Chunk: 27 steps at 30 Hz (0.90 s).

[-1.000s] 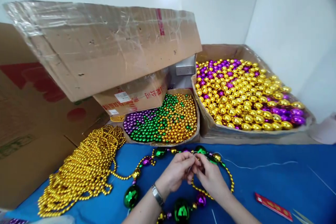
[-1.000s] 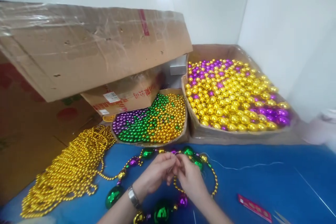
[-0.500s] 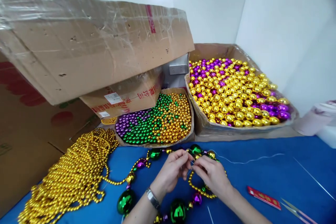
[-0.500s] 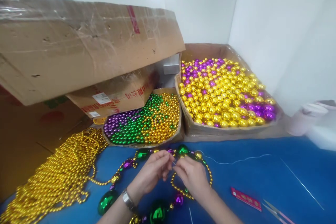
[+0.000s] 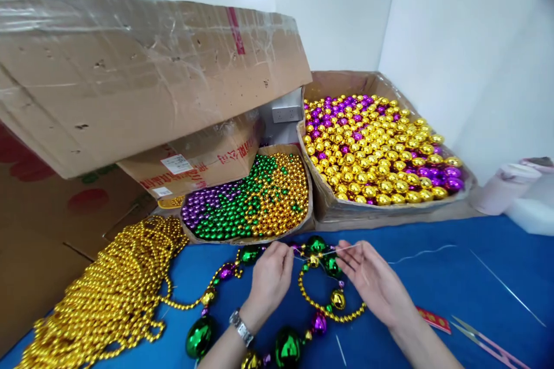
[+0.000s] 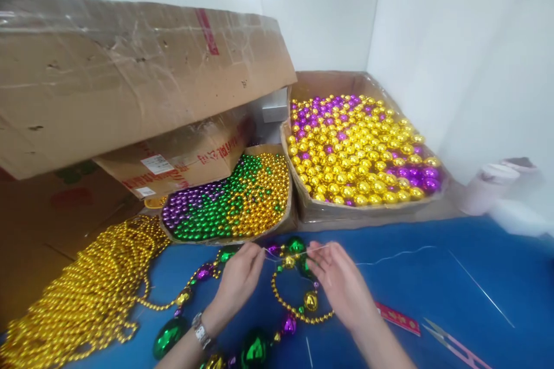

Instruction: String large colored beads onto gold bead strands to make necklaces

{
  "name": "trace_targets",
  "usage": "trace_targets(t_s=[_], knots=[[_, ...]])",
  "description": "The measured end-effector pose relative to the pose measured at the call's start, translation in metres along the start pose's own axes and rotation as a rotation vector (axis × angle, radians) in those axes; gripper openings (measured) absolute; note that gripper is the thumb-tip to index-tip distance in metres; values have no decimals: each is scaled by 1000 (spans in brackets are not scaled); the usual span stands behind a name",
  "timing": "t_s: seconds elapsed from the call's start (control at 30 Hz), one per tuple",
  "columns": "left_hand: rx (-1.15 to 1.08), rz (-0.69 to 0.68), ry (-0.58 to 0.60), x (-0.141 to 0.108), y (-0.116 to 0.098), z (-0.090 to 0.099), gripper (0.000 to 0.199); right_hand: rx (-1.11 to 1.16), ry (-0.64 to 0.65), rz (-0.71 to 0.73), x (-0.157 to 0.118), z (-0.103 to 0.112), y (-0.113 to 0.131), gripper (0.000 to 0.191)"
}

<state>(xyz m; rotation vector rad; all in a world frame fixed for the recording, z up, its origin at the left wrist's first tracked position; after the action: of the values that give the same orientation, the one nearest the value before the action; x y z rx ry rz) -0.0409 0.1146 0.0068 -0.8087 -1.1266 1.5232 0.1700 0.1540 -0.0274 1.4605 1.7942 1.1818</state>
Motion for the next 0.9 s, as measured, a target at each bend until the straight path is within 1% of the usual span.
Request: trace_targets(t_s=[0.03, 0.1, 0.13, 0.2, 0.27, 0.33, 0.37, 0.47, 0.53, 0.6, 0.73, 0.8, 0.87, 0.9], knots=[[-46, 58, 13, 0, 9, -1, 28, 180, -62, -26, 1, 12, -2, 28], [-111, 149, 68, -2, 25, -8, 32, 517, -181, -73, 0, 32, -9, 21], [-149, 178, 96, -4, 31, -13, 33, 623, -221, -85, -1, 39, -13, 17], [-339, 263, 145, -7, 41, -26, 31, 677, -250, -89, -3, 46, -17, 15], [-621, 353, 187, -11, 47, -42, 27, 678, -259, -102, -7, 50, -23, 16], [-831, 385, 215, -11, 45, -53, 24, 671, -270, -121, -11, 52, -29, 19], [-864, 372, 224, -9, 43, -57, 24, 659, -276, -128, -14, 53, -31, 20], [-829, 327, 240, -4, 36, -63, 24, 594, -292, -133, -18, 57, -33, 21], [-775, 329, 244, -4, 37, -65, 26, 536, -293, -131, -19, 61, -31, 22], [-721, 347, 240, -6, 43, -66, 28, 471, -283, -132, -19, 63, -31, 24], [-641, 409, 236, -17, 61, -66, 31, 334, -247, -142, -20, 63, -35, 28], [-622, 427, 235, -22, 65, -65, 31, 259, -224, -139, -21, 62, -33, 28], [-579, 398, 232, -24, 57, -62, 30, 170, -187, -133, -19, 58, -24, 27], [-518, 351, 232, -23, 48, -59, 28, 122, -162, -130, -17, 55, -17, 25]])
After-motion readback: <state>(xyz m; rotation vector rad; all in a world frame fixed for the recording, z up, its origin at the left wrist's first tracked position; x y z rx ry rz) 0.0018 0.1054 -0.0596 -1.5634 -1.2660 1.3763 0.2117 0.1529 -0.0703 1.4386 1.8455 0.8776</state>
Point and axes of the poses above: each hand's wrist, its own x-axis towards the middle knuckle, its own z-axis out of the back of the hand, y = z × x, the point moved 10 cm from there along x, towards the middle knuckle, and after that the axes turned 9 degrees about x, right-handed, at the moved point
